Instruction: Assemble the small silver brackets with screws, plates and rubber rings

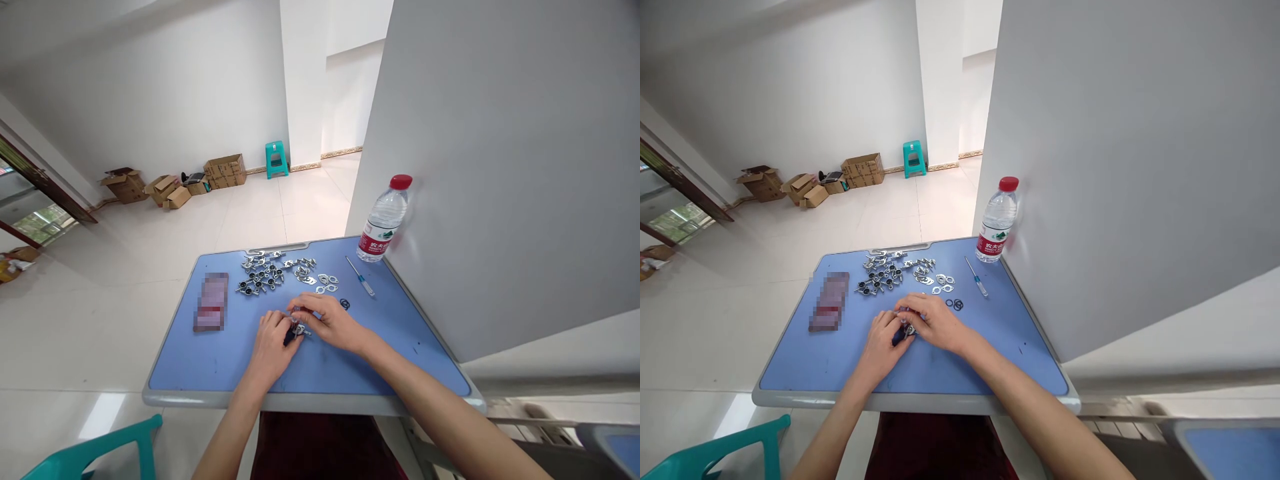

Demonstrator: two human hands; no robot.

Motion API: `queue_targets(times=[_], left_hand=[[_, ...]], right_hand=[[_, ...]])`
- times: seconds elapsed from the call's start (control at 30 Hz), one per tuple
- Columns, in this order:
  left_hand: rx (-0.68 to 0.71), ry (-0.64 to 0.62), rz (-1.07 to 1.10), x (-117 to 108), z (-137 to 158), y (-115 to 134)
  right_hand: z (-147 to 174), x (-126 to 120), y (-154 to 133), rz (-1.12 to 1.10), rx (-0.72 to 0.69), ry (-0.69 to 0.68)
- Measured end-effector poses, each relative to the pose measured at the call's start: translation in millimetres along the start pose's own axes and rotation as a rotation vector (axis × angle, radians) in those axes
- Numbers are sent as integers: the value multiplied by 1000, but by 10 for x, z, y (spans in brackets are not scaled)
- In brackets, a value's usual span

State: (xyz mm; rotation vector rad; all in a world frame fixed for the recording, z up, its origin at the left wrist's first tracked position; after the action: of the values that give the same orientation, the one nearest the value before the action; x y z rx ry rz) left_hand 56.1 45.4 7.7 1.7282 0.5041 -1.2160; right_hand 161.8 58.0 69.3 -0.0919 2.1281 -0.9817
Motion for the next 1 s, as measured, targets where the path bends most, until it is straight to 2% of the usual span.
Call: queue_targets(times=[0.27, 0.47, 0.63, 1.0], left_hand=[[16, -30, 48, 14, 10, -19], [-33, -73, 121, 35, -21, -67], [-11, -71, 117, 44, -31, -59], [-8, -51, 151, 35, -59, -49]], right_hand=[[6, -4, 43, -10, 45, -38], [-5, -18, -28, -70, 34, -86], [-4, -15, -36, -57, 34, -88], [28, 21, 2, 36, 43, 49]])
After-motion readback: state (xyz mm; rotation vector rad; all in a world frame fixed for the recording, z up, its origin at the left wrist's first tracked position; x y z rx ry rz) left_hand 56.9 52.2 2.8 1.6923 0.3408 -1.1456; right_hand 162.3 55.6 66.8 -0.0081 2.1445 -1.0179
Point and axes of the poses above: each hand's wrist, its own z-axis away from the middle knuckle, its own x-axis out of the palm, y = z × x, the point moved 8 cm from there along -z, towards the middle knuckle, and after that the axes turned 14 degrees about -y, right-handed, at the moved point
